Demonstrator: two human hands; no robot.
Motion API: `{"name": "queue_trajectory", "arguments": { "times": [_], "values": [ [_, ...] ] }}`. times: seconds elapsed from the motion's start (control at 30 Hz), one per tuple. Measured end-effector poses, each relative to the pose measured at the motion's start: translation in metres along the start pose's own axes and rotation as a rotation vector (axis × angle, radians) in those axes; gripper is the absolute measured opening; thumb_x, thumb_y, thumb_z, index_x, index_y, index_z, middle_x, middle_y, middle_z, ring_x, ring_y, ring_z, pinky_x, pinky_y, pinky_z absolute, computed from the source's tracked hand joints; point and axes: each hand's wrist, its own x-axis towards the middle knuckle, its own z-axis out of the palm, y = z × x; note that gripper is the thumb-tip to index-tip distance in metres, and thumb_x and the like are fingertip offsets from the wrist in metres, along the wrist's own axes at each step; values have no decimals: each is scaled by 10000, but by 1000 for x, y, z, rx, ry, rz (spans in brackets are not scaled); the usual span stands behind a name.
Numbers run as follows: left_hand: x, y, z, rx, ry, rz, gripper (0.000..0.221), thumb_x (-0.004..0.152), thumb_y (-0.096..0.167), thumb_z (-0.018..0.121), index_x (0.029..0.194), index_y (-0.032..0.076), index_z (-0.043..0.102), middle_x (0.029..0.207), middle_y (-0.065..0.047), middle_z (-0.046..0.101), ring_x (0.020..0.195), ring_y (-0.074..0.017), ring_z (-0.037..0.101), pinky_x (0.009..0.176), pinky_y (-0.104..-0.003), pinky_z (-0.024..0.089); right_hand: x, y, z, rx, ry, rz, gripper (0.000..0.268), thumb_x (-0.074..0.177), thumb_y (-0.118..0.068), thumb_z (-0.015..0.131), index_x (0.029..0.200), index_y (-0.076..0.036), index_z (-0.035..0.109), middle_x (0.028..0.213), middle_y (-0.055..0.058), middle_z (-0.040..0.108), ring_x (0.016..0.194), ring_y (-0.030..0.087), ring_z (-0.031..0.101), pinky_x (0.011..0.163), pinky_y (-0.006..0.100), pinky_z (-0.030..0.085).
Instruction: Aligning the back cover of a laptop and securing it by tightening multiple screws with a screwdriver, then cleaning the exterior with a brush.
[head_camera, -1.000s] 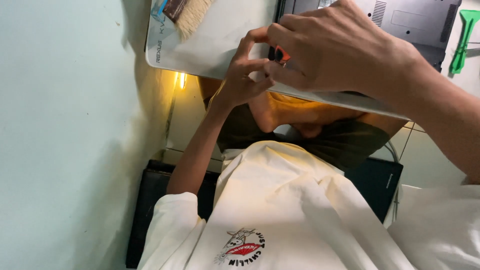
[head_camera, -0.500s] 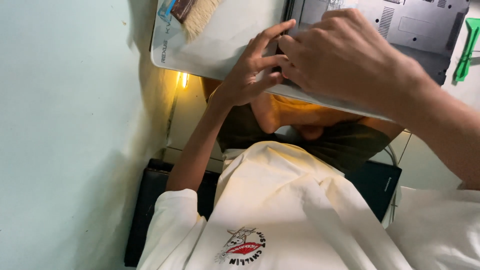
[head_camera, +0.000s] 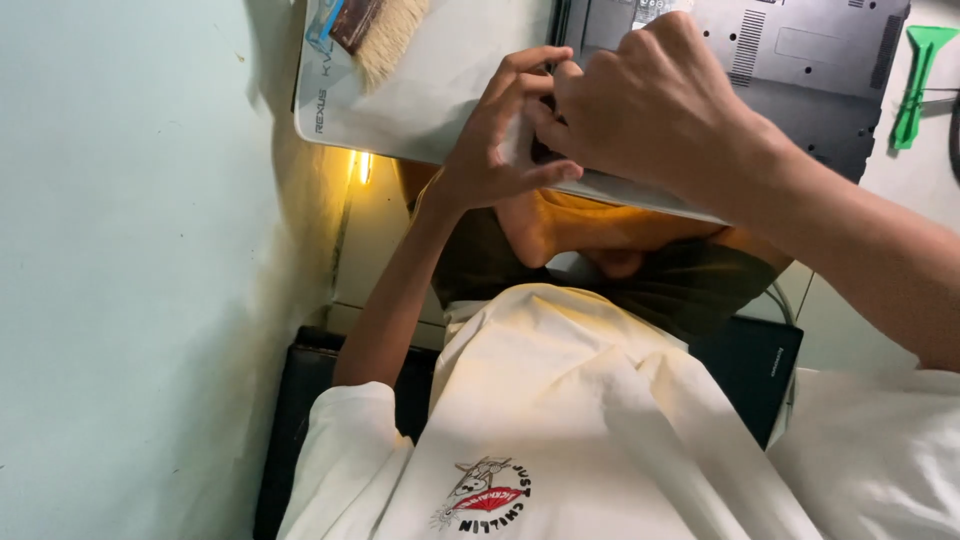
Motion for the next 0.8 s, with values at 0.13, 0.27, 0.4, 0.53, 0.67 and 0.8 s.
{"name": "queue_trajectory", "arguments": {
  "times": [0.13,0.27,0.4,0.53,0.67,0.8],
  "values": [
    [-2,-4,-2,84,6,48,104,1179,131,842,1221,40,870,1830,-101,458,1475,-329,625,1358,-553,540,5,3,-21,-8,-199,53,1062,1367,-1006,390,694,-217,617,588,-60,626,627,138,503,832,410,422],
    [-5,2,-4,84,-74,-2,288,1286,239,735,1427,24,863,1908,-203,350,1760,-401,460,1410,-584,482,1,7,-11,183,-106,-124,495,1184,-518,663,1544,-179,687,1197,20,871,1069,223,901,775,360,668],
    [-6,0,3,128,32,22,259,1156,322,826,1260,88,789,1832,-137,411,1537,-363,645,1365,-575,530,6,-12,7,-17,-45,12,570,1325,-668,594,1038,-204,759,734,-79,751,675,136,767,729,366,575],
    [-7,1,2,137,106,58,144,1138,143,929,1118,88,798,1802,-147,487,1516,-404,654,1314,-582,598,2,-7,-19,230,-62,14,705,1279,-803,543,1180,-148,785,709,-11,738,558,226,709,687,460,542],
    [-8,9,-2,68,-16,-11,220,1229,250,733,1220,75,865,1906,-184,345,1818,-419,375,1522,-654,347,1,-6,-6,210,33,-66,438,1266,-515,650,1482,-138,701,1050,2,860,787,149,819,645,341,600],
    [-8,7,4,99,61,-14,197,1126,296,860,1134,129,757,1886,-143,391,1560,-376,634,1392,-588,536,13,-18,-1,124,-57,95,928,1402,-723,498,638,-196,524,548,-105,512,510,111,486,628,382,427]
  ]
}}
